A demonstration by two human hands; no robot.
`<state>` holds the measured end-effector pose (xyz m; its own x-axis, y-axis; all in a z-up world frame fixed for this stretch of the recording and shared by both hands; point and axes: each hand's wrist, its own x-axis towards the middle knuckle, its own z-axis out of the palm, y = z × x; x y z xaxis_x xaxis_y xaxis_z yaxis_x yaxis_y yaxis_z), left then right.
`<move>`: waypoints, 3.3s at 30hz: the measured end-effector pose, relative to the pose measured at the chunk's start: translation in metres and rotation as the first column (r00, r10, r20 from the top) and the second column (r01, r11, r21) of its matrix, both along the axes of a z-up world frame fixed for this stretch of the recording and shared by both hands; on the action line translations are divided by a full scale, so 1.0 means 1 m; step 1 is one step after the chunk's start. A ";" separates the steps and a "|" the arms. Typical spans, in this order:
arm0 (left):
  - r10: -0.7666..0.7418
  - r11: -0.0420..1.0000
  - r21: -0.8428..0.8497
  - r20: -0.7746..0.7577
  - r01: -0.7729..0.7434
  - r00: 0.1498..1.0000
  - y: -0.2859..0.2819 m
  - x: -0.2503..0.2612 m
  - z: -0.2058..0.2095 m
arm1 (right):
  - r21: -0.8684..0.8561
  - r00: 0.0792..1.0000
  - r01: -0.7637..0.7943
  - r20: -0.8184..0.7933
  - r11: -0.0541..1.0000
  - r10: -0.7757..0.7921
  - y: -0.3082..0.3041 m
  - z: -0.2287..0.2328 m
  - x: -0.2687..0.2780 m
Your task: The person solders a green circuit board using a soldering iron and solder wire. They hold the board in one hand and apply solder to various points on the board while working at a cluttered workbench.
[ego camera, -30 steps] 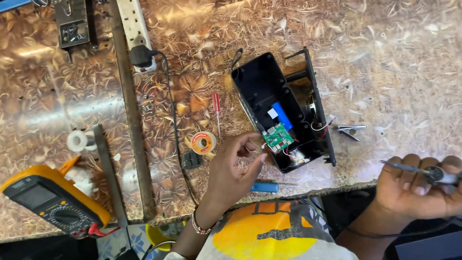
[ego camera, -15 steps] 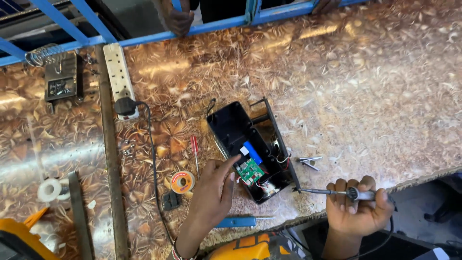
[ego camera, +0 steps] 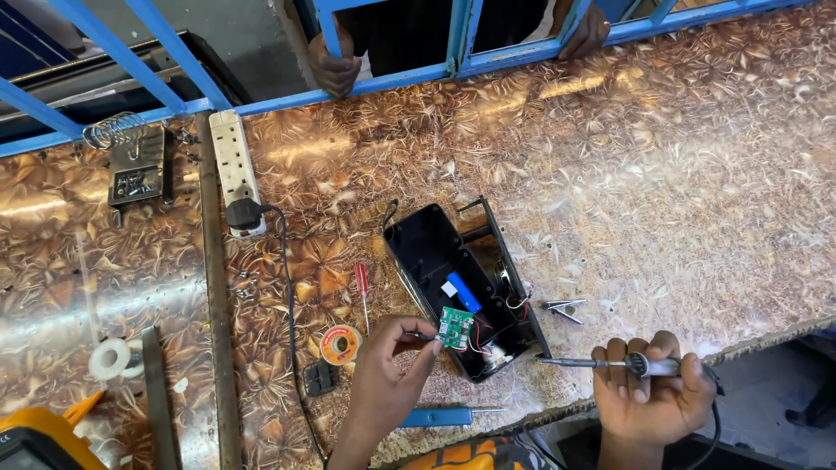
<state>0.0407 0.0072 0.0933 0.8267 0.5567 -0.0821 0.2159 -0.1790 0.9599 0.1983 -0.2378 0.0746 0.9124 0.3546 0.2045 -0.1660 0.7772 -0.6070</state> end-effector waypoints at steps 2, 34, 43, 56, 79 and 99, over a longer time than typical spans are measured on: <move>0.051 0.980 -0.187 -0.087 -0.066 0.995 -0.003 -0.001 0.003 | 0.002 1.000 -0.006 0.003 1.000 0.006 -0.001 0.001 -0.001; 0.042 0.871 -0.486 -0.074 -0.073 0.996 0.000 -0.009 -0.027 | -0.435 0.850 0.331 0.523 0.837 -0.064 -0.001 -0.005 -0.042; 0.034 0.844 -0.537 0.052 -0.001 0.998 -0.001 -0.008 -0.024 | -0.532 0.771 0.468 0.636 0.705 -0.032 -0.016 -0.015 -0.055; 0.039 0.946 -0.322 0.209 0.032 0.977 -0.001 -0.009 -0.014 | -0.607 0.758 0.389 0.639 0.693 0.135 -0.001 -0.008 -0.059; 0.038 0.988 -0.155 0.184 -0.009 0.982 0.000 -0.007 -0.009 | -0.584 0.750 0.392 0.650 0.711 0.121 0.000 -0.013 -0.055; 0.031 0.996 -0.090 0.198 -0.014 0.980 0.000 -0.008 -0.011 | -0.553 0.575 0.407 0.774 0.727 0.266 0.001 -0.012 -0.044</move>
